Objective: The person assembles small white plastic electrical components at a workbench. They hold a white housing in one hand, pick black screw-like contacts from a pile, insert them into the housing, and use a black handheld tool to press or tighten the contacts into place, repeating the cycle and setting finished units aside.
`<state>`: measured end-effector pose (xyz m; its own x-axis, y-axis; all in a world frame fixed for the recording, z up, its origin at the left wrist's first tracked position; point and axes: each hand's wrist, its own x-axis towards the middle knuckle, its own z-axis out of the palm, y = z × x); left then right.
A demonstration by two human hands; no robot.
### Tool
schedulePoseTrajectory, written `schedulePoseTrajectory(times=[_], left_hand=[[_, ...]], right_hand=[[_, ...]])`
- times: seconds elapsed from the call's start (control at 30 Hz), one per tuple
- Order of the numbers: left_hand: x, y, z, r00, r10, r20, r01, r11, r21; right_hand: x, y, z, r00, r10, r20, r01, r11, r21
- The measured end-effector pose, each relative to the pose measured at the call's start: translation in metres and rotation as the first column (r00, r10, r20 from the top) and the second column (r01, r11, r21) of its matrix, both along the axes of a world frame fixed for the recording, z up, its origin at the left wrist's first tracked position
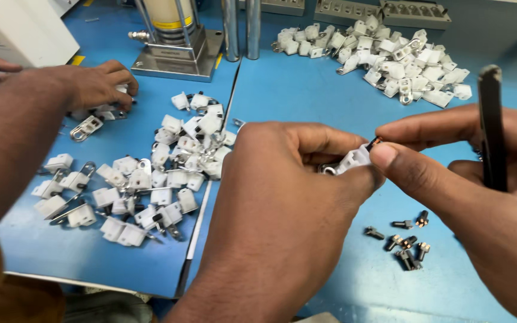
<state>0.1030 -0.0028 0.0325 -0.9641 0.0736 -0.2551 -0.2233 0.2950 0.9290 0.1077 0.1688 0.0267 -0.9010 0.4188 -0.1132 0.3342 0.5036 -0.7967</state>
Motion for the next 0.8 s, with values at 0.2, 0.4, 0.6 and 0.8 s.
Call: schedulePoseTrajectory(times=[0.2, 0.4, 0.6, 0.8], left_hand=[[0.006, -0.028, -0.003, 0.997, -0.073, -0.023, 0.071, 0.995, -0.066], [0.007, -0.052, -0.012, 0.988, -0.154, -0.030, 0.156, 0.985, 0.077], [0.006, -0.058, 0.003, 0.980, -0.200, -0.026, 0.201, 0.977, 0.078], [-0.003, -0.052, 0.010, 0.986, -0.150, -0.078, 0.156, 0.985, 0.071]], right_hand=[[0.018, -0.034, 0.009, 0.926, 0.316, -0.208, -0.245, 0.920, 0.306], [-0.010, -0.025, 0.011, 0.981, 0.131, -0.147, -0.182, 0.888, -0.422], [-0.016, -0.017, 0.012, 0.710, 0.504, -0.492, -0.638, 0.756, -0.147], [-0.029, -0.049, 0.029, 0.860, 0.347, -0.374, -0.388, 0.921, -0.036]])
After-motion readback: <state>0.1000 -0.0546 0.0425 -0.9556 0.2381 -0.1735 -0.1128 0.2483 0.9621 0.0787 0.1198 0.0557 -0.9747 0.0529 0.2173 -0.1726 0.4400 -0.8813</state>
